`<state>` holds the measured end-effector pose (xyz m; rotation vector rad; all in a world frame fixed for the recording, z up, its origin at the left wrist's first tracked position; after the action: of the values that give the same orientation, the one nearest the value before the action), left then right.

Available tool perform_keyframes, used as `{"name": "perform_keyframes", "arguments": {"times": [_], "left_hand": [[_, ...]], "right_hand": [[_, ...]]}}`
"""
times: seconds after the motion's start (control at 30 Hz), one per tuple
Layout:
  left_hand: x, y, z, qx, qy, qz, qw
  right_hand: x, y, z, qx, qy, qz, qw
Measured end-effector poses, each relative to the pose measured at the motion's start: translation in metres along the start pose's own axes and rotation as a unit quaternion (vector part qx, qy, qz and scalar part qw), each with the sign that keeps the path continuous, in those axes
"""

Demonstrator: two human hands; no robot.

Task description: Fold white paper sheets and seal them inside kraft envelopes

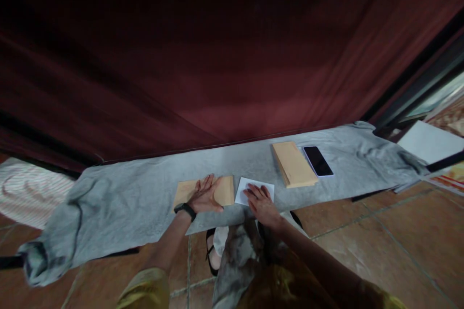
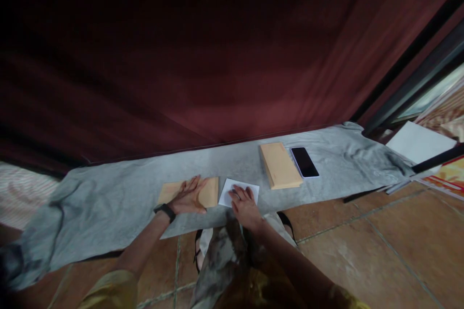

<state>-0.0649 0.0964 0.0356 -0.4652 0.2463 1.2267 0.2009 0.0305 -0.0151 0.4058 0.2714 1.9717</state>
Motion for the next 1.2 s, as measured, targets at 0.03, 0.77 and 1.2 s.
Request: {"name": "perform_keyframes", "arguments": {"times": [0.03, 0.77, 1.2], "left_hand": [[0.003, 0.000, 0.002, 0.007, 0.011, -0.006, 1.000], [-0.021, 0.036, -0.053, -0.012, -0.213, 0.032, 0.976], [-0.030, 0.019, -0.025, -0.012, -0.120, -0.074, 0.990]], "right_hand": [[0.001, -0.001, 0.001, 0.009, -0.002, -0.005, 1.000], [0.035, 0.033, -0.017, 0.033, 0.042, 0.065, 0.996], [0.038, 0.028, -0.014, 0.099, 0.013, 0.051, 0.994]]}}
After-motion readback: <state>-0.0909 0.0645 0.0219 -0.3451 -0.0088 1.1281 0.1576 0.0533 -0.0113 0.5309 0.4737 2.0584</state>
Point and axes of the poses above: each hand's wrist, its own x-axis towards the middle knuckle, its own z-axis out of the back of the hand, y = z × x, the point moved 1 cm from there along x, towards the middle knuckle, and after that the axes turned 1 degree about -x, right-handed, at the moved point
